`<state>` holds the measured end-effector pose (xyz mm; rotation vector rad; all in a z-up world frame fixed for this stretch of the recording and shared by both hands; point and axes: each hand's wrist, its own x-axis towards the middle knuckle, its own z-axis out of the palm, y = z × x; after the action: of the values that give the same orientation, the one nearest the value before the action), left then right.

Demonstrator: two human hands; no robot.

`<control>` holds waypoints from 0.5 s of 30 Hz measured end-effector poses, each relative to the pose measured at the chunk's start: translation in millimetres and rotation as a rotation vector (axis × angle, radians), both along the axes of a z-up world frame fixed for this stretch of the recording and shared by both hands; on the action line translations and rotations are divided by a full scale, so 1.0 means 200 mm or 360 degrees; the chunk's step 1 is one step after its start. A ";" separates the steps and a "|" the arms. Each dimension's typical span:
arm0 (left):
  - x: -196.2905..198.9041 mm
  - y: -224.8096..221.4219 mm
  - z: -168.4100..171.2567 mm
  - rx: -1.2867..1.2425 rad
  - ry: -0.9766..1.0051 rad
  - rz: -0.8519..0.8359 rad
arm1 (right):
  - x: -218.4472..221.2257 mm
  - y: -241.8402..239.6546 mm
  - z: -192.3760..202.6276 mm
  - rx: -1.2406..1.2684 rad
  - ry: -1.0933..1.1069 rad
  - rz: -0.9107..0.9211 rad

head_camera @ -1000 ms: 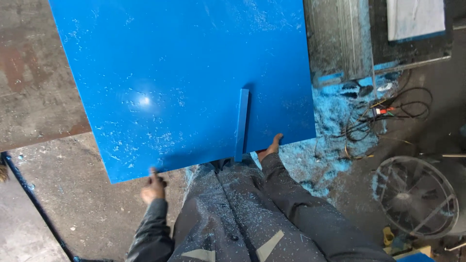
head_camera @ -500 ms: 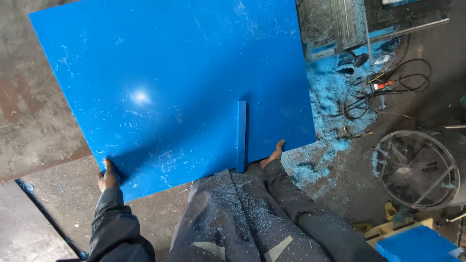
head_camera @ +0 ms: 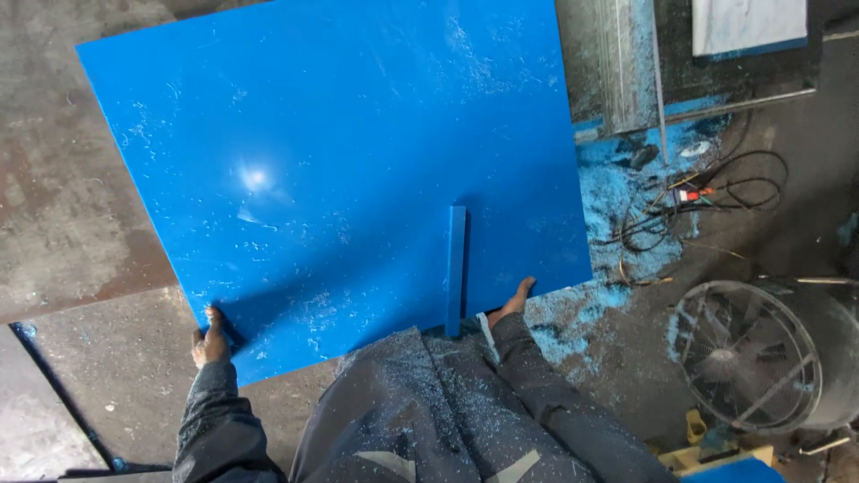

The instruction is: The recorder picks up large blue plastic sheets and feeds them into a processing machine using a blue guide strip for alignment.

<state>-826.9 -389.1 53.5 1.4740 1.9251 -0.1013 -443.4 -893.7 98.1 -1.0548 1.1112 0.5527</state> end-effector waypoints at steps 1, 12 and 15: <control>0.02 -0.02 -0.01 -0.0014 -0.0002 0.0010 | 0.03 -0.02 -0.01 0.0027 -0.0021 -0.0029; 0.35 -0.17 0.13 0.0013 -0.0065 0.0264 | 0.29 -0.14 -0.03 0.0004 -0.0097 0.0008; 0.43 -0.16 0.19 0.0130 0.0114 0.0094 | 0.33 -0.13 -0.02 -0.0061 -0.0014 -0.0024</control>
<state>-741.4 -422.0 91.5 1.4829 2.0506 -0.0498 -377.8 -920.4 95.0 -1.0799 1.1253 0.5161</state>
